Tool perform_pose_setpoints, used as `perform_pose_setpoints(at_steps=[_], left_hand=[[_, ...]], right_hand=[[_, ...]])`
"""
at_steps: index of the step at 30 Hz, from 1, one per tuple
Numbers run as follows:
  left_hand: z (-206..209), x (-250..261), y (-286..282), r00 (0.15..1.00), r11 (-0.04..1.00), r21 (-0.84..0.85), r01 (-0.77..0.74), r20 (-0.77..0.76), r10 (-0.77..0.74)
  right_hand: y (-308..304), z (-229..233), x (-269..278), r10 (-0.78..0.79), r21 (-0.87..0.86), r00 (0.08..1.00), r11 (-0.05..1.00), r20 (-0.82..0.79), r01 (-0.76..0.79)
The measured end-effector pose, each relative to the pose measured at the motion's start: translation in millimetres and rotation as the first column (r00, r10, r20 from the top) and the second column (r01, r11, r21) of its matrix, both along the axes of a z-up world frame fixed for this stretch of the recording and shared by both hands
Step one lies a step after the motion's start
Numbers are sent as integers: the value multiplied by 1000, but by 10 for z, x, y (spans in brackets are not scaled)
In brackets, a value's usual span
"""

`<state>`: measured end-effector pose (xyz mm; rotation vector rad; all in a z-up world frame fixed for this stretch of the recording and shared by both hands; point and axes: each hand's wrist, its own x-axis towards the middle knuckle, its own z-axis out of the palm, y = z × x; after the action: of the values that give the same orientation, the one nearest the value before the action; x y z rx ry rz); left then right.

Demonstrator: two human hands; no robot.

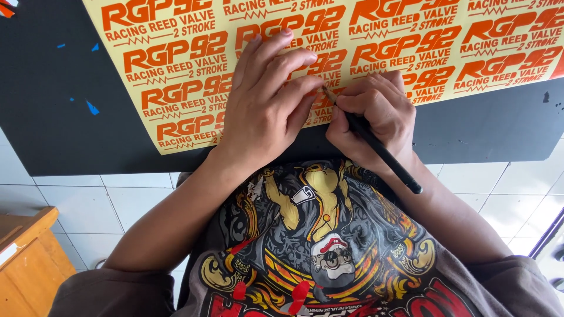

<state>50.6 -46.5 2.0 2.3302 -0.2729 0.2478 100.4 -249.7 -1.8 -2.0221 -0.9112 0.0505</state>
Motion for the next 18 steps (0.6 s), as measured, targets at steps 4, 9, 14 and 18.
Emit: perform_pose_setpoints(at_steps=[4,9,14,18], left_hand=[[7,10,13,999,1000,3,24,37,-24],[-89,-20,5,1000,996,-86,-4,-8,3],[-206,-35,51,990,937,-324,-129,12,140],[-89,-78,89,971,793,-569,-218,-46,235]], right_hand=[[-3,9,-4,10,3,1000,1000,-2,-10],[-16,46,-6,17,97,990,995,-140,-4],[-44,61,-54,-95,156,951,977,-293,146],[-68,44,-64,-62,333,896,915,-439,227]])
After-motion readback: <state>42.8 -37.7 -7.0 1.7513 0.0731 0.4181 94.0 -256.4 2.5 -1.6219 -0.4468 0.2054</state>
